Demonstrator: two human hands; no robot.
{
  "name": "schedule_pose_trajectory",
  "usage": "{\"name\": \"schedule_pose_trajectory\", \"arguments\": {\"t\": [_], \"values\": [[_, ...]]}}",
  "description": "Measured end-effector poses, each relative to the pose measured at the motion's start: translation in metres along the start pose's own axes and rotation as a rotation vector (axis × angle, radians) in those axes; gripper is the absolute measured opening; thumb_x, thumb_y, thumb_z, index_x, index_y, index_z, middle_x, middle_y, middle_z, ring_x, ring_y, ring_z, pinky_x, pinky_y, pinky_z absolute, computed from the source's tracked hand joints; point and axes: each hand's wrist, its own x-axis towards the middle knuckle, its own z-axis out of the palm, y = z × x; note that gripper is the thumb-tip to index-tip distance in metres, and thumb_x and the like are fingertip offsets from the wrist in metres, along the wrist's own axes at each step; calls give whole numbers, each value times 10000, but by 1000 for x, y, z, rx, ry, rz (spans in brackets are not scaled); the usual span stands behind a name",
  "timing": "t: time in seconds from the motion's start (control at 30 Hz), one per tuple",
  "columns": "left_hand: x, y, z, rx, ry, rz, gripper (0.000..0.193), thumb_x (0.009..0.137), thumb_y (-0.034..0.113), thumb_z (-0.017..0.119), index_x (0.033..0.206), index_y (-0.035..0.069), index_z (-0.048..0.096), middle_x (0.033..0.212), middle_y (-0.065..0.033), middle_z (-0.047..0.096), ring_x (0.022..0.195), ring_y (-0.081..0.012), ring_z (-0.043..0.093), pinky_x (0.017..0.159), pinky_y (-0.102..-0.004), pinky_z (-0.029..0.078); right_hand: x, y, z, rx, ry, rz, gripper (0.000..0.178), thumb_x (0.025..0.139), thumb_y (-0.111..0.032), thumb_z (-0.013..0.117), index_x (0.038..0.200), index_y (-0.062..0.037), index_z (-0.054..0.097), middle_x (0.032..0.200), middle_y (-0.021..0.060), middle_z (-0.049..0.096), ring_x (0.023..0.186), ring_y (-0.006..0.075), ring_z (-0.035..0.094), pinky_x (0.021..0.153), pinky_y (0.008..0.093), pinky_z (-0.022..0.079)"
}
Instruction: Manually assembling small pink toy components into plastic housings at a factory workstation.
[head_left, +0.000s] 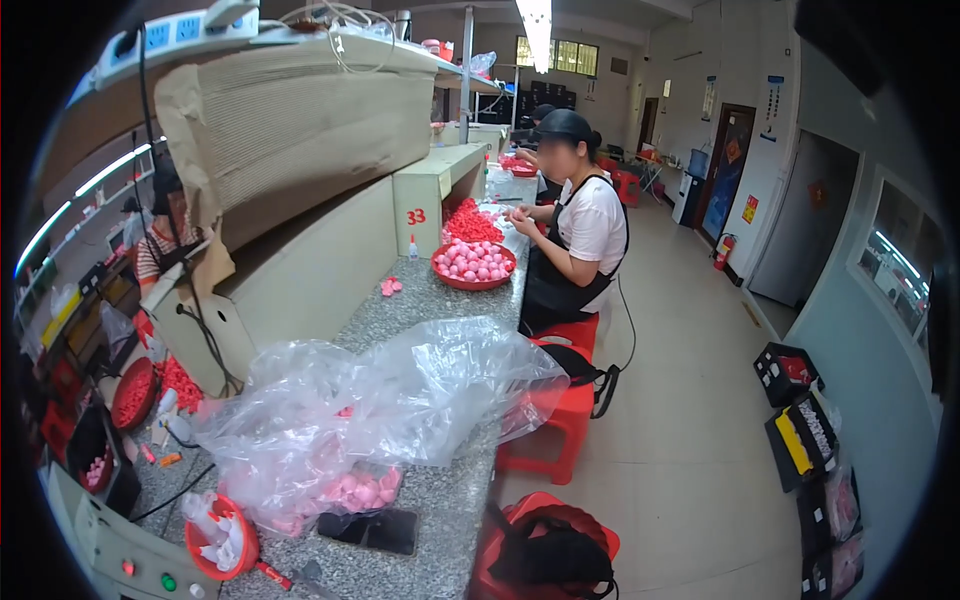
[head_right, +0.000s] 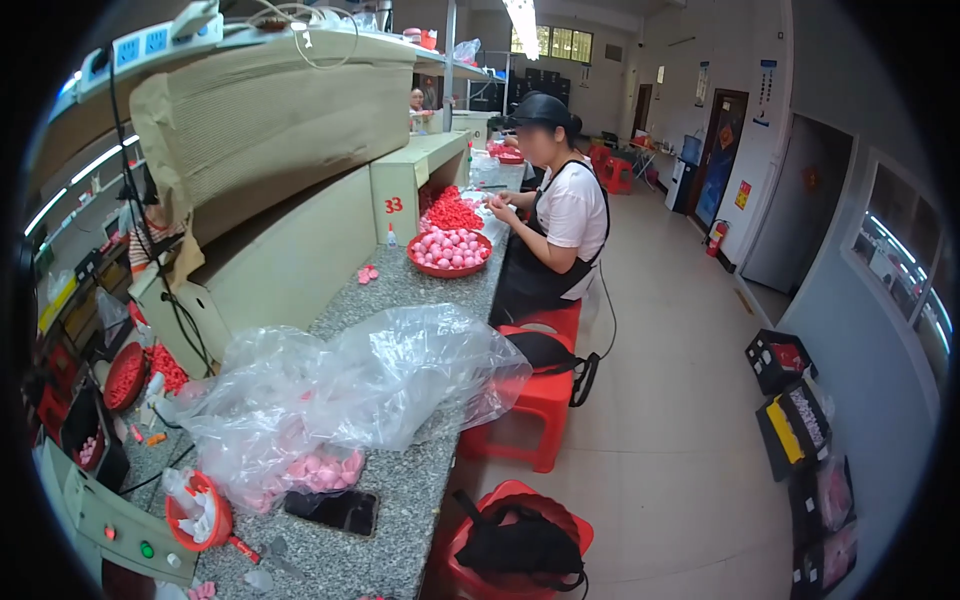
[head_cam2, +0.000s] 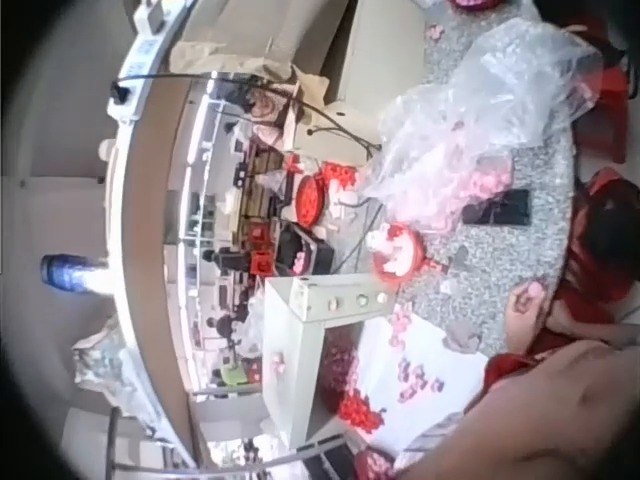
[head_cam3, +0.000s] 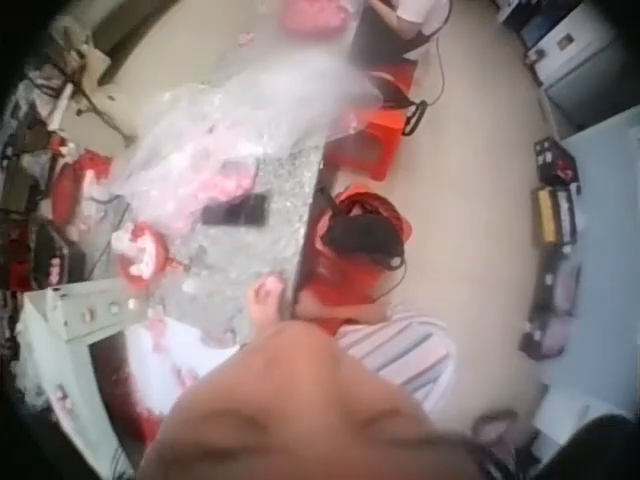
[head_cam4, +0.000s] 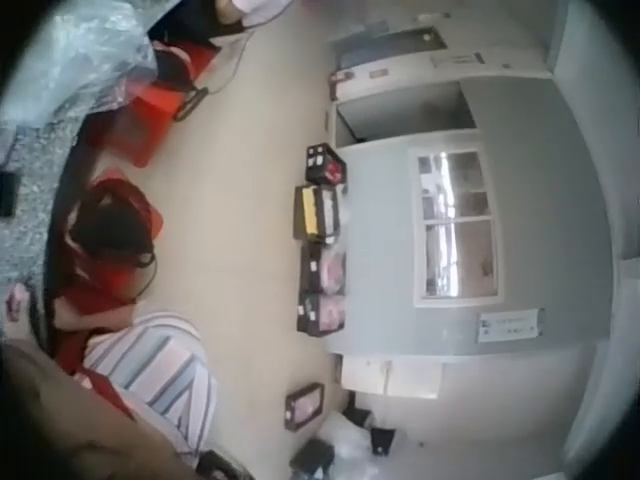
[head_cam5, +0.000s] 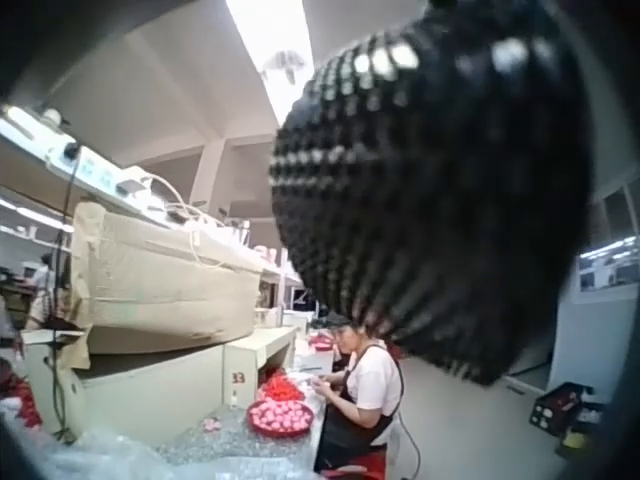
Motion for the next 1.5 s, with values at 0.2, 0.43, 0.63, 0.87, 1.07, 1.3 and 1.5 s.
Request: {"name": "schedule_pose_trajectory", "arguments": {"t": [0.2, 0.43, 0.63, 0.87, 1.07, 1.3, 1.5], "values": [[-32, 14, -31, 85, 138, 250, 356, 687, 23, 683, 1000, -5, 514, 947, -134, 602, 865, -189, 580, 790, -314, 470, -6, -2, -3, -14, -35, -47, 274, 639, -191, 552, 811, 19, 590, 785, 220, 596, 715, 351, 589, 625, 439, 471], [-89, 2, -78, 140, 182, 195, 255, 706, 40, 671, 930, 9, 556, 876, -104, 605, 780, -142, 561, 711, -259, 460, -6, 15, 32, 17, 147, -139, 268, 637, -184, 532, 753, 52, 584, 760, 249, 583, 708, 378, 579, 612, 460, 464], [-101, -20, -102, 18, 190, 311, 265, 715, 37, 662, 949, 9, 541, 827, -75, 587, 730, -128, 539, 660, -253, 454, 16, 45, 37, 1, 210, -178, 190, 667, -161, 524, 711, 22, 552, 667, 194, 567, 597, 352, 550, 537, 435, 457], [-106, -10, -108, -41, 220, 340, 306, 715, 54, 667, 995, 15, 549, 859, -76, 589, 778, -144, 544, 705, -271, 446, -8, 6, -19, 697, -99, 15, 67, 750, -89, 525, 774, -32, 550, 647, 74, 554, 564, 204, 542, 504, 337, 458], [-130, 29, -112, 307, 323, 366, 407, 729, 192, 671, 1079, 27, 547, 927, -111, 607, 841, -180, 557, 769, -292, 433, -23, 11, -64, 544, 157, 25, 316, 789, -123, 584, 1068, 16, 527, 776, 75, 625, 650, 106, 590, 603, 227, 474], [-133, 16, -117, 267, 312, 340, 385, 716, 222, 676, 1030, 28, 564, 946, -118, 604, 864, -195, 552, 786, -311, 429, -48, -26, -110, 806, 404, -28, 244, 794, -97, 587, 1009, 7, 538, 790, 59, 611, 647, 100, 569, 545, 206, 453], [-129, 19, -126, 12, 376, 575, 357, 664, -46, 626, 1001, -41, 506, 932, -118, 556, 870, -179, 557, 723, -253, 472, -62, -122, -110, 1014, 194, -257, 216, 800, -47, 564, 1007, 7, 536, 807, 72, 602, 622, 91, 549, 561, 196, 444]]}}
